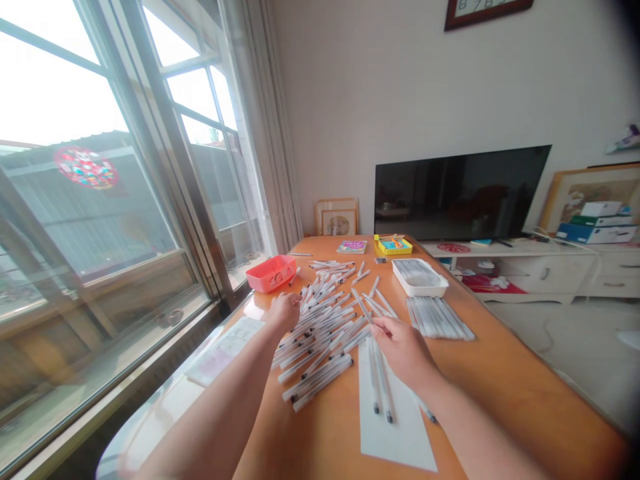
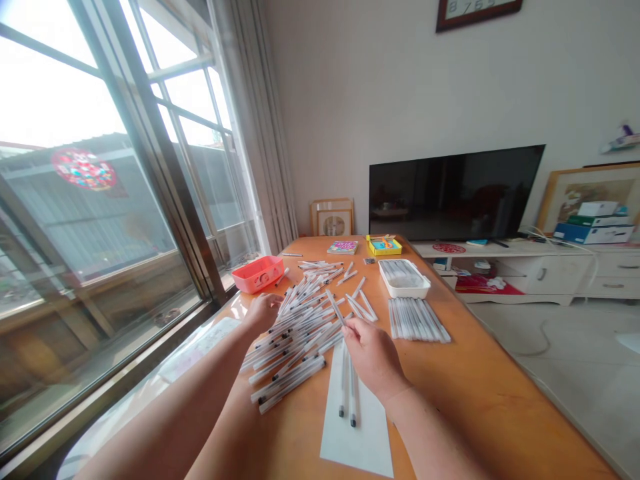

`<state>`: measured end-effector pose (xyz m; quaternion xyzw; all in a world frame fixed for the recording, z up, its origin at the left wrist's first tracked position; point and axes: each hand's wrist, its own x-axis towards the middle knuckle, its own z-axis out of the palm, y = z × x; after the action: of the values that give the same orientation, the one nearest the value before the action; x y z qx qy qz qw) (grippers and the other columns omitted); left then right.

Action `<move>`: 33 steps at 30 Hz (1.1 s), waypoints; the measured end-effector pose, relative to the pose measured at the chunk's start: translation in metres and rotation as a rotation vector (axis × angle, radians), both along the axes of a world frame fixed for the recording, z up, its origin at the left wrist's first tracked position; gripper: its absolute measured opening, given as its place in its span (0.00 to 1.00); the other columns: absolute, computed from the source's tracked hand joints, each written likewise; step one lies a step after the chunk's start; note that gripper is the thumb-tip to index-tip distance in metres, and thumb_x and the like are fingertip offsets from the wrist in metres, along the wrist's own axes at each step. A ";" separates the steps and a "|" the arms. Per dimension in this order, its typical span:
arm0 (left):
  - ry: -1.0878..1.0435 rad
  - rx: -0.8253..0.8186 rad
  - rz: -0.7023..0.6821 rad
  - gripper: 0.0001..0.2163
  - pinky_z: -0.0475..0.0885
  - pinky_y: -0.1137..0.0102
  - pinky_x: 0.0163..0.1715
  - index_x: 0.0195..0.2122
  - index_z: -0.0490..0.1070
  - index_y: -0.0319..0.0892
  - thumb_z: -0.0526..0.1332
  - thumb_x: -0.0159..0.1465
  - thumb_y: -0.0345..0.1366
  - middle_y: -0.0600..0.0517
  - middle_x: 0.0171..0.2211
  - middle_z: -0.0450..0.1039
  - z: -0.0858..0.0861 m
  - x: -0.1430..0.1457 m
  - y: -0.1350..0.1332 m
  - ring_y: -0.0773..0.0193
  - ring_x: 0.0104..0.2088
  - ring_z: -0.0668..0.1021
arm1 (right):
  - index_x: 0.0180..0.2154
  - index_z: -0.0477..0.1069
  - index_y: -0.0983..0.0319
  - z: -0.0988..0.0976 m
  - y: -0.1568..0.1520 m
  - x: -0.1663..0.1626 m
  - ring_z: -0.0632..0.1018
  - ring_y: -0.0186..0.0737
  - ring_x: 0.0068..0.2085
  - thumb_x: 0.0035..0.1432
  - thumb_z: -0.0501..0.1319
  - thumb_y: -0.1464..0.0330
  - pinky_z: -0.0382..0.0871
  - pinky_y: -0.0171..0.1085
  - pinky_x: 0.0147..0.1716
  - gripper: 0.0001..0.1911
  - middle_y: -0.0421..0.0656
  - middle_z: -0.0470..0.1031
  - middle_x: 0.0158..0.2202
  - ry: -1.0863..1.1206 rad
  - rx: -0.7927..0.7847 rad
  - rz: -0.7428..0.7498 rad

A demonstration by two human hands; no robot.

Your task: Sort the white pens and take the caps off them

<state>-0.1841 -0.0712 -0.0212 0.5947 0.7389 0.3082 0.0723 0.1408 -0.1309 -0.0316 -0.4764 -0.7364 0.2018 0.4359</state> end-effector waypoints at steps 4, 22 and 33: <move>0.137 -0.064 -0.064 0.16 0.66 0.57 0.52 0.50 0.80 0.51 0.58 0.64 0.37 0.43 0.51 0.74 -0.010 -0.006 0.014 0.49 0.51 0.72 | 0.44 0.79 0.58 -0.001 0.001 0.000 0.79 0.45 0.38 0.65 0.56 0.59 0.70 0.38 0.39 0.16 0.45 0.81 0.38 0.017 -0.017 0.008; 0.170 -0.018 -0.125 0.08 0.66 0.61 0.51 0.38 0.79 0.47 0.63 0.58 0.34 0.48 0.41 0.79 -0.014 -0.006 0.012 0.50 0.49 0.73 | 0.43 0.79 0.59 0.001 -0.001 -0.003 0.78 0.44 0.37 0.65 0.56 0.59 0.69 0.38 0.38 0.17 0.45 0.80 0.35 0.005 0.012 0.011; -0.111 0.047 -0.076 0.12 0.71 0.67 0.35 0.38 0.81 0.45 0.61 0.54 0.33 0.48 0.31 0.80 -0.016 -0.020 0.009 0.58 0.32 0.78 | 0.42 0.80 0.59 0.001 -0.001 -0.003 0.79 0.45 0.38 0.64 0.57 0.60 0.70 0.38 0.39 0.16 0.45 0.81 0.37 0.033 0.010 0.014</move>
<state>-0.2042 -0.0619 -0.0375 0.6061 0.7031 0.3551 0.1109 0.1379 -0.1318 -0.0304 -0.4657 -0.7334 0.2089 0.4490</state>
